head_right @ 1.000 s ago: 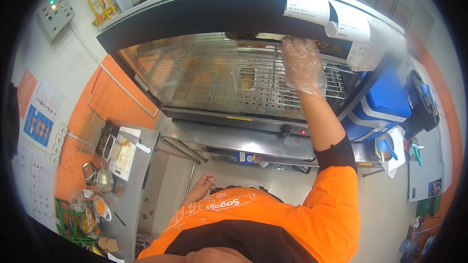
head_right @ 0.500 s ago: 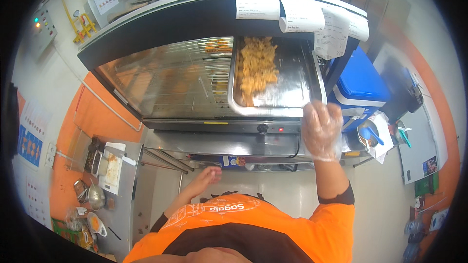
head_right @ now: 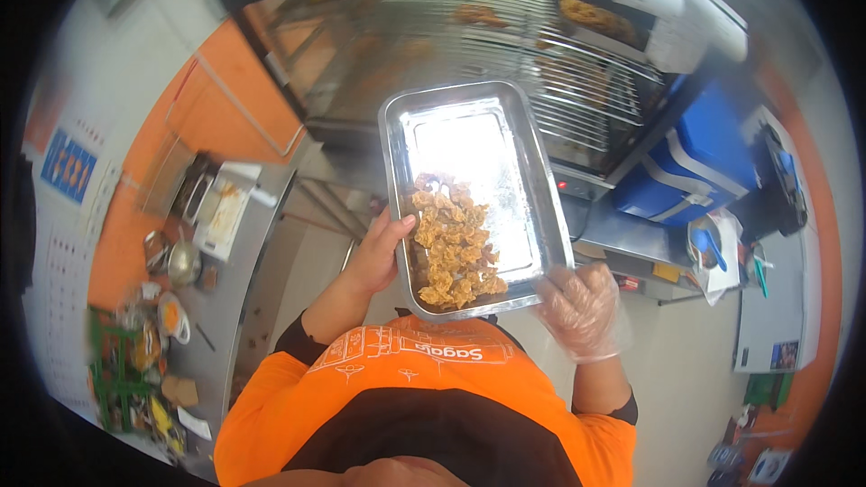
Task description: The person scoops cooked rice into a paper food container, then adds fried chicken pieces and scrambled eggs from metal trays. They handle printed order receipts, placing them on a warming cabinet, and retrieve napkins from a dispenser to complete the order.
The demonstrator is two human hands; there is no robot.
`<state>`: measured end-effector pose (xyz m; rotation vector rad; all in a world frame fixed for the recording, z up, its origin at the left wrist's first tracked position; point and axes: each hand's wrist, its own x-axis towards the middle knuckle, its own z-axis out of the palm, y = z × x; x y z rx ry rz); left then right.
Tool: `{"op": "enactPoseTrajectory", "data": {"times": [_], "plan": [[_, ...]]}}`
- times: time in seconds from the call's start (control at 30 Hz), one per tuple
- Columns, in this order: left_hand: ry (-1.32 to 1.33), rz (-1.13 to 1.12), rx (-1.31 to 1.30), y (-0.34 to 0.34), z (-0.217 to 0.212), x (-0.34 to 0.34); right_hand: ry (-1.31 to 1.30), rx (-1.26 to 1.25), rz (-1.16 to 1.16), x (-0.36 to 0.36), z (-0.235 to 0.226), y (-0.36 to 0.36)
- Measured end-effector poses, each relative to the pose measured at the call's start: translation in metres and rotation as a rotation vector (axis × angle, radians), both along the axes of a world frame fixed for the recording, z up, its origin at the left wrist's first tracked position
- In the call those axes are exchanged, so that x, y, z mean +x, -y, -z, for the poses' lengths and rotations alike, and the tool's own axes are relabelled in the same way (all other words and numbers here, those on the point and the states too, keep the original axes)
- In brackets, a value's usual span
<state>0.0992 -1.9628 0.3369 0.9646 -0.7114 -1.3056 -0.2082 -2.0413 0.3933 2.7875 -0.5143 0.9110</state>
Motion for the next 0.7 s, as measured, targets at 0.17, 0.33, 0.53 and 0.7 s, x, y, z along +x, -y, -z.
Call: {"op": "enactPoseTrajectory", "data": {"times": [0.17, 0.33, 0.53, 0.7], "plan": [[0.048, -0.297, 0.06, -0.117, 0.021, 0.019, 0.131, 0.401, -0.279, 0.054, -0.007, -0.033], [0.204, -0.589, 0.171, -0.26, 0.046, 0.012, -0.021, 0.591, -0.573, 0.181, 0.008, -0.11], [0.07, -0.93, 0.271, -0.411, 0.044, -0.032, -0.478, 0.484, -0.927, 0.285, 0.025, -0.271], [0.029, -1.228, 0.322, -0.504, 0.045, -0.056, -0.55, 1.014, -1.196, 0.344, 0.045, -0.348]]}}
